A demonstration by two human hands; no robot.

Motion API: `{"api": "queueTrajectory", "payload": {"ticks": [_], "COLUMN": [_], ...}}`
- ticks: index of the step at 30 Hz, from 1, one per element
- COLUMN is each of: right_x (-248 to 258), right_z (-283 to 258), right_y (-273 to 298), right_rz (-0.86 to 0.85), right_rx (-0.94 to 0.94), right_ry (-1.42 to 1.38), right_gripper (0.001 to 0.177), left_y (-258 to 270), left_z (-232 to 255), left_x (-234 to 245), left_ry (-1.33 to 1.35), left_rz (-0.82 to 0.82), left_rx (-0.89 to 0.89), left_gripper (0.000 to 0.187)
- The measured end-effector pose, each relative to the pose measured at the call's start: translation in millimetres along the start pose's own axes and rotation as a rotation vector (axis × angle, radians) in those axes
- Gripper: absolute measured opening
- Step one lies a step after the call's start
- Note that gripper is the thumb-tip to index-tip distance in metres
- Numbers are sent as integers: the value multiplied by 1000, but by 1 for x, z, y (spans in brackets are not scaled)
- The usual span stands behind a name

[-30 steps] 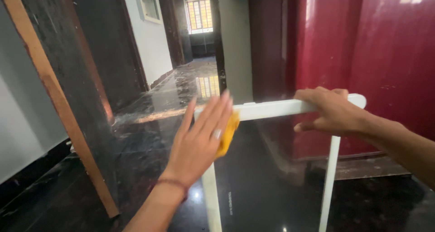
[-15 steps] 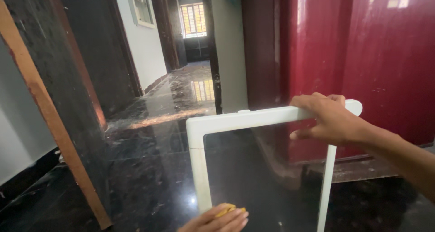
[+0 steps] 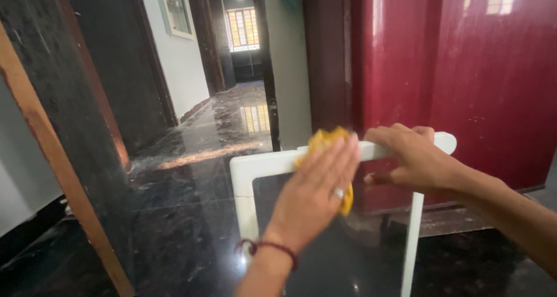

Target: The person wipes a white-framed mirror with a yellow cloth, then pours liquid from a green bottle onto the cloth and continues wiping the mirror surface.

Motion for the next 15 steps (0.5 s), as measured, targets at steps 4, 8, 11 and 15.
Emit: {"api": "queueTrajectory", "payload": {"ticks": [4, 8, 11, 15], "right_x": [2, 6, 8, 9], "right_z": [-5, -11, -12, -13], "right_y": [0, 2, 6, 8], "right_rz": [16, 15, 6, 26], "right_rx": [33, 29, 19, 29], "right_ry": [-1, -34, -39, -35], "right_gripper": [60, 59, 58, 60], "left_y": [76, 179, 217, 150], "left_z": [50, 75, 59, -6], "left_x": [-36, -60, -50, -2], "left_ry": [266, 296, 49, 90], "left_rz": [-144, -107, -33, -265], "left_rx": [-76, -366, -490, -436], "left_gripper": [60, 53, 50, 59]}}
Point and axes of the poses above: each hand's wrist, its own y-axis away from the middle knuckle, its own x-axis out of the back of the hand, z = x × y, the point moved 4 cm from there along -y, towards the middle knuckle, and after that the axes turned 1 degree about -x, right-handed, at the moved point
